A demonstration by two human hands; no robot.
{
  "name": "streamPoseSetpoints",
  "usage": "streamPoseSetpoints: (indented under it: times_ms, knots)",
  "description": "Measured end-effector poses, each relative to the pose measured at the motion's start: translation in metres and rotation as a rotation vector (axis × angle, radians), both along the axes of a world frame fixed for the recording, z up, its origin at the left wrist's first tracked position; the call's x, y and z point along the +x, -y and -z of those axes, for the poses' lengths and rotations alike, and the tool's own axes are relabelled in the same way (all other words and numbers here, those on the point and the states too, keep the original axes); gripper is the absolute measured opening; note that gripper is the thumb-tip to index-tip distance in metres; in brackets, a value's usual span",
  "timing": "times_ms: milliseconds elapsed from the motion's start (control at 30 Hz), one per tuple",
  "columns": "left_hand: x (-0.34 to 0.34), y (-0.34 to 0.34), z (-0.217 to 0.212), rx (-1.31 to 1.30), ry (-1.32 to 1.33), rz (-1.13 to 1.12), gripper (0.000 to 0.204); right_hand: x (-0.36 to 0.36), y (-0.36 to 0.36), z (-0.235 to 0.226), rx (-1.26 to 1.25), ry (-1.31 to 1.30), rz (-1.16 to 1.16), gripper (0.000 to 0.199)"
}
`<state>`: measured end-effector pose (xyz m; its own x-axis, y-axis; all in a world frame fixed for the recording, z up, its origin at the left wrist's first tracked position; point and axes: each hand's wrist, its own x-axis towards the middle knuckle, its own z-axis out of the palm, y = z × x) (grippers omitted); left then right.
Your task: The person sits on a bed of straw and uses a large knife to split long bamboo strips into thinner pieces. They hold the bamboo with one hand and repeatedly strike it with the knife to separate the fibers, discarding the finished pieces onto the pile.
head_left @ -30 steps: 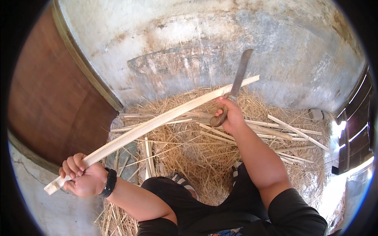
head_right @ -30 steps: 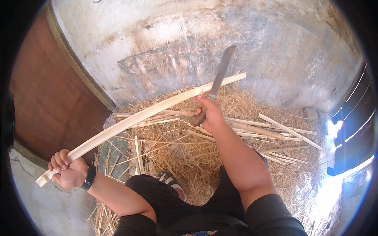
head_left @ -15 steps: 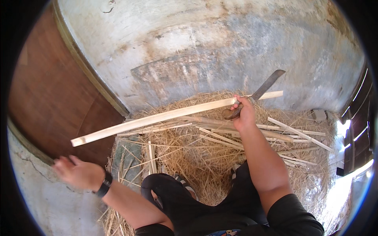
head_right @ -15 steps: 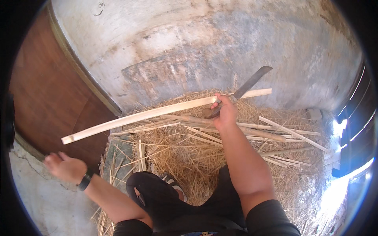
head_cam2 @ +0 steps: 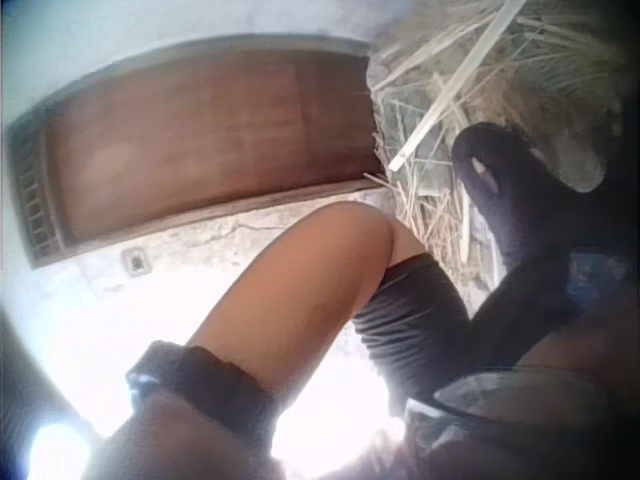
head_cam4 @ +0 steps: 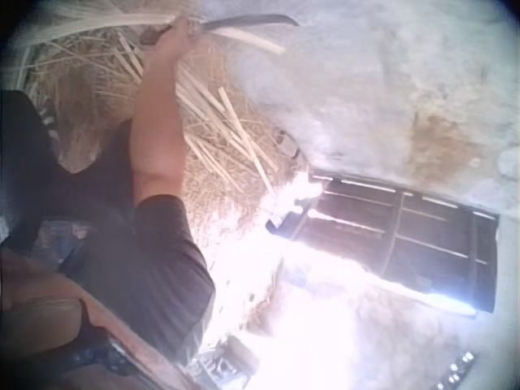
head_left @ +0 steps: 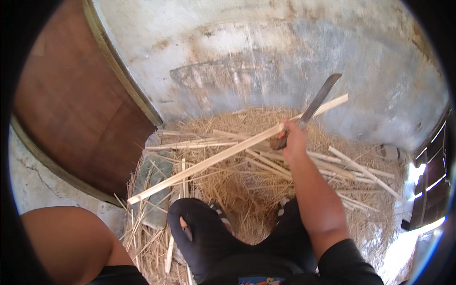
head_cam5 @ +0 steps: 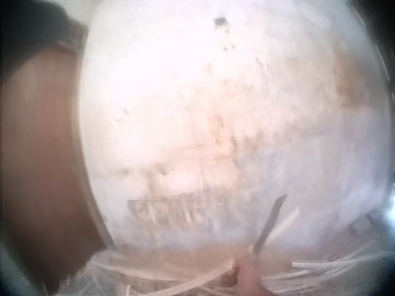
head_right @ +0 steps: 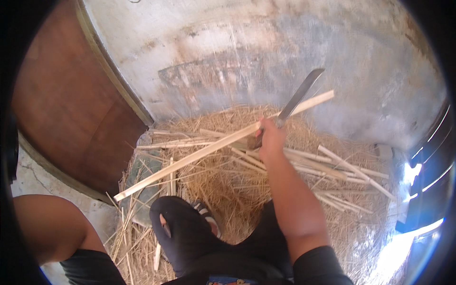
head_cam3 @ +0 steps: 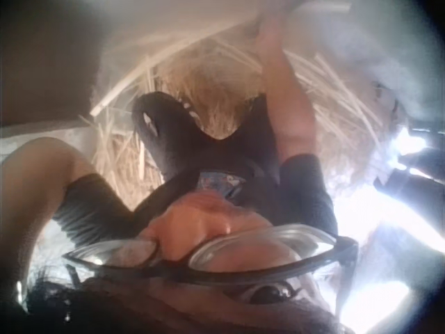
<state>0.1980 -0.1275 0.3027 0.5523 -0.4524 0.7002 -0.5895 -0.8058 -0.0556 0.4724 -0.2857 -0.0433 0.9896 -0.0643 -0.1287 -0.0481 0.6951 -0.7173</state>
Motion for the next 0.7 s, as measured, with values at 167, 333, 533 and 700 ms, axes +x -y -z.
streamPoseSetpoints:
  times_ms: [167,333,533,700]
  knots:
    - [0.003,-0.001,0.026,-0.024,0.007,-0.009,0.066,-0.011,0.002,0.011,-0.022,0.015,-0.081,0.019]
    - [0.003,-0.003,0.035,-0.057,0.010,-0.011,0.066,-0.012,-0.001,0.011,0.029,-0.069,-0.064,0.024]
    - [-0.001,-0.009,0.043,-0.087,0.016,-0.018,0.066,0.000,-0.003,0.009,0.032,0.003,-0.110,0.024]
    - [0.001,-0.009,0.052,-0.107,0.011,-0.014,0.066,-0.010,-0.006,0.015,0.004,0.030,-0.101,0.023]
